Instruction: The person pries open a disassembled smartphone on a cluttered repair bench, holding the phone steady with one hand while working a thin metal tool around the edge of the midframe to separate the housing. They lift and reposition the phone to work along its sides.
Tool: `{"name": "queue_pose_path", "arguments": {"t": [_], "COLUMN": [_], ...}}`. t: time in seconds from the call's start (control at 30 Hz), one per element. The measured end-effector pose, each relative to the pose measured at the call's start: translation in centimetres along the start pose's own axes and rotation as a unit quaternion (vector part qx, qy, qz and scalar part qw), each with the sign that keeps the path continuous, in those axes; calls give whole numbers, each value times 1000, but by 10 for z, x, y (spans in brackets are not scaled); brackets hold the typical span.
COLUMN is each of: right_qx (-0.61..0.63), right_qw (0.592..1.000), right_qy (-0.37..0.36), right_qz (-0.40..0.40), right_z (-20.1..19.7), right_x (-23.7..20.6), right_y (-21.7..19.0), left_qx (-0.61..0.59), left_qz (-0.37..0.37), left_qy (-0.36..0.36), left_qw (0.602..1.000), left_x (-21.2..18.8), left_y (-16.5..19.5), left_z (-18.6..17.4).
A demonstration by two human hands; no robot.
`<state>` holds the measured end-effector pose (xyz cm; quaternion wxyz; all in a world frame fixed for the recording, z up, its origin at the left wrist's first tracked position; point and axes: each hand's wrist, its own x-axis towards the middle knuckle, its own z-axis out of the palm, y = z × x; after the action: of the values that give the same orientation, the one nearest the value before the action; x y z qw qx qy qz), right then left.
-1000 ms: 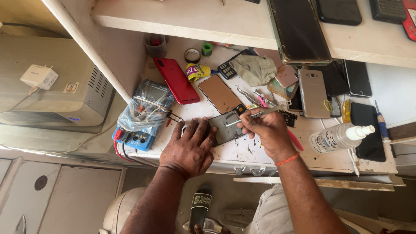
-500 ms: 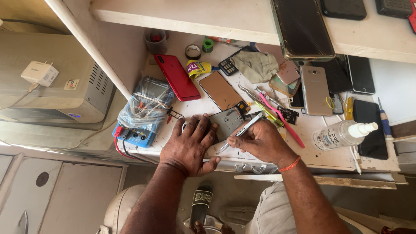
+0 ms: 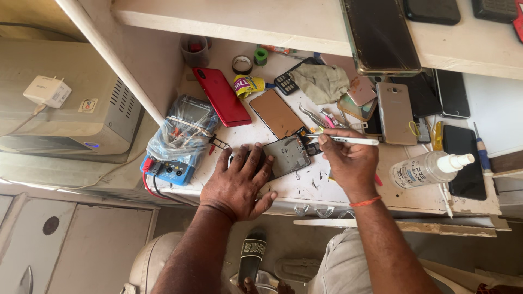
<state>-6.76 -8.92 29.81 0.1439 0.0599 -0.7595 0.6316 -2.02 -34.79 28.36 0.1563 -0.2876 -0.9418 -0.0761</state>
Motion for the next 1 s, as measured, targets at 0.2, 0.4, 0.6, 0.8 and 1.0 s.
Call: {"name": "queue_pose_path", "arguments": {"t": [0.2,0.4,0.6,0.8,1.0], "right_qx": [-77,-45,-50,-67,-54], "right_qw": [995,997,997,995,996], "right_qy": [9,7,-1,-18,-19], "right_qz": [-61,-64,-55,-69,-62], "right_z": [7,9,9,9,8], "right_x": [-4,-4,-6,-4,-4], "right_y": [15,18,16,15,15], "left_qx": [2,-4,-6,-6,-3], "left_qz": [-9,-11,-9,-8,-9], "left_qy": [-6,-14,-6,-8,-9], "left_qw": [1000,1000,1000,1000,1000], "left_x": [1,-1,-1,-1,-1], "left_y": [2,3,4,4,4], "left_z": [4,2,2,2,3]}}
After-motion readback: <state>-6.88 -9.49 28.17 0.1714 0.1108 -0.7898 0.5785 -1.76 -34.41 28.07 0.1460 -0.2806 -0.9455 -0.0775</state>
